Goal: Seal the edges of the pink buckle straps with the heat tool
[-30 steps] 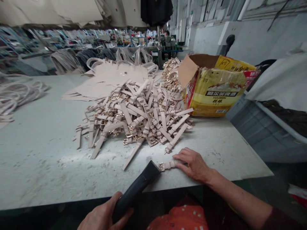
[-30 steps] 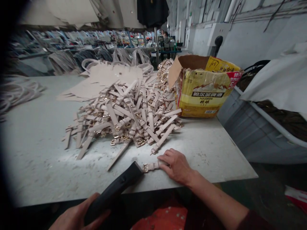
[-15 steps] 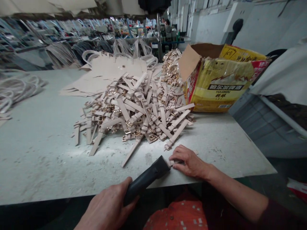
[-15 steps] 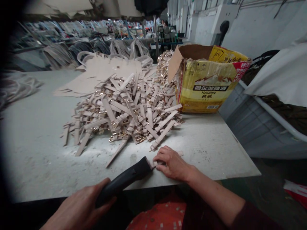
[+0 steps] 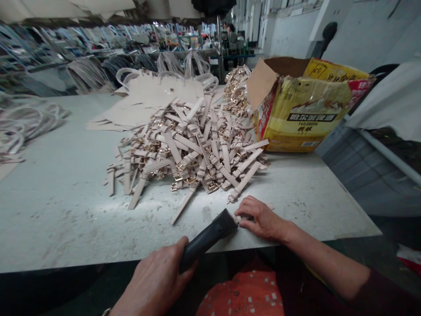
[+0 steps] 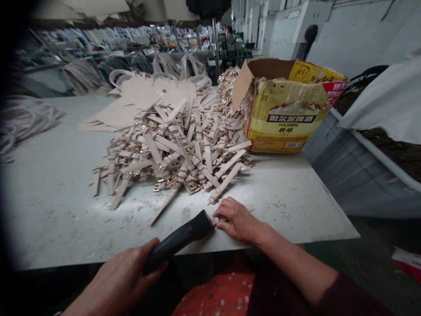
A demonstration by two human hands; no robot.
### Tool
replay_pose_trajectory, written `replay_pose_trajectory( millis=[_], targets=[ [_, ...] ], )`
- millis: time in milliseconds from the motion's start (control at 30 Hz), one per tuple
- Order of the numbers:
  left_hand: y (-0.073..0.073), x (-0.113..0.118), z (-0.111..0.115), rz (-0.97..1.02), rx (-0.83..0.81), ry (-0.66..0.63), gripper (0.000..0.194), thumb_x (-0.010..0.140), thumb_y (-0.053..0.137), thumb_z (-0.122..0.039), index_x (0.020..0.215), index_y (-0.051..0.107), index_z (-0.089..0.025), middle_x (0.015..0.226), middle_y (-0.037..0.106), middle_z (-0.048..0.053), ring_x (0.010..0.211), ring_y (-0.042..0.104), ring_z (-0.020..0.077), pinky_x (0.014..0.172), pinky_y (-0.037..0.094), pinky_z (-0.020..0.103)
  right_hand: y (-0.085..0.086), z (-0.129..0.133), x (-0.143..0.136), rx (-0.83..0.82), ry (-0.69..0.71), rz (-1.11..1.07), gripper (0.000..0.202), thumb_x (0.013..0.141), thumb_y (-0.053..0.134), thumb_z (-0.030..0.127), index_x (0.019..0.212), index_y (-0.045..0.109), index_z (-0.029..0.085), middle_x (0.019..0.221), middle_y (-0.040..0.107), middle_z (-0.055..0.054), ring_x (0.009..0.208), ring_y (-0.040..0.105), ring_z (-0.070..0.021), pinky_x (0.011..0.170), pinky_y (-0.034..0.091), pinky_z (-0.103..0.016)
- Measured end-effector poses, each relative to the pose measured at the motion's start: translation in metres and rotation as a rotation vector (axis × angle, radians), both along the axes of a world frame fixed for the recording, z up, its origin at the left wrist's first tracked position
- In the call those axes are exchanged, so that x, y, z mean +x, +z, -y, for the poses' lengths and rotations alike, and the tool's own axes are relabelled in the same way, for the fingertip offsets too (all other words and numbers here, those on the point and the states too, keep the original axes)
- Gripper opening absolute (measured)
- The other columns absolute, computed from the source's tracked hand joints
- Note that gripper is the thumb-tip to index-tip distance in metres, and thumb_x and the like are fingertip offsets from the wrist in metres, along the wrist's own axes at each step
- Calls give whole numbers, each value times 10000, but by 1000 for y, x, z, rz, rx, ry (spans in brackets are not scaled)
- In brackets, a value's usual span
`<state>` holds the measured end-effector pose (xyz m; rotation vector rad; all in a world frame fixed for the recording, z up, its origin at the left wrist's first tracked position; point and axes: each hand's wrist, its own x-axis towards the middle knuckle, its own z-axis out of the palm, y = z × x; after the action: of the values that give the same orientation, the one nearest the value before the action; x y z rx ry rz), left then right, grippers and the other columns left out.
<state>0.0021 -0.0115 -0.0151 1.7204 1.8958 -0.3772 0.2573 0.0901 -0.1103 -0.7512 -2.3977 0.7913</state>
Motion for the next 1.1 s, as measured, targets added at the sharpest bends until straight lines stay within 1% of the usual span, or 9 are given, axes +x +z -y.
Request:
replay_pose_trajectory(
  millis=[133,200,300,400,533,700,800,900,1100],
  targets=[
    [-6,13,-8,41,73,2,268,796,441,-346,991,580,-227,877,705,64,814,663,210,665,411,270,1,0,-2,3,-17,15,115,813,600,132,922,611,168,856,571,-60,856,484,-197,768,418,-321],
    [-8,13,-10,61,103,0,253,793,451,-346,977,580,-230,869,701,56,823,660,209,672,410,268,2,0,-2,5,-22,23,101,809,605,134,903,614,170,843,567,-54,848,484,-194,760,418,-314],
    [-11,3,-7,71,112,26,257,794,462,-376,967,581,-228,857,696,45,816,653,198,676,408,259,3,2,0,9,-16,37,144,814,628,189,957,624,178,865,565,-55,859,487,-194,763,416,-313],
    [-12,-14,0,69,73,64,263,808,443,-412,930,585,-227,804,690,25,782,649,188,652,399,250,2,6,2,35,-76,62,162,839,607,212,997,623,180,901,568,-64,881,488,-197,780,398,-326],
    [-6,-26,9,61,7,111,269,816,426,-442,885,589,-240,765,688,-3,756,646,182,640,395,248,-1,10,1,56,-163,73,131,796,645,196,923,615,183,870,585,-50,860,501,-202,767,365,-340],
    [6,-22,14,76,-46,140,293,825,409,-462,901,592,-246,773,698,-19,753,654,170,656,406,239,-1,16,-2,78,-186,30,153,757,557,41,831,562,175,848,591,-45,838,517,-189,748,365,-323],
    [8,-18,15,58,-67,124,292,825,402,-462,905,593,-255,773,702,-19,769,659,180,648,405,242,0,21,1,66,-125,-12,128,763,555,67,824,554,180,865,587,-53,843,516,-194,765,386,-331],
    [5,-16,15,17,-59,92,314,808,422,-474,962,594,-261,830,715,-3,845,663,207,681,412,259,0,24,5,29,-84,-73,106,776,571,94,832,566,184,888,587,-58,854,521,-195,783,404,-338],
    [5,-9,6,9,-105,28,314,800,425,-467,967,592,-261,885,708,15,869,654,211,721,422,278,-2,19,7,-114,-108,-134,99,789,597,95,828,564,179,849,585,-40,797,538,-160,716,429,-273]
  ],
)
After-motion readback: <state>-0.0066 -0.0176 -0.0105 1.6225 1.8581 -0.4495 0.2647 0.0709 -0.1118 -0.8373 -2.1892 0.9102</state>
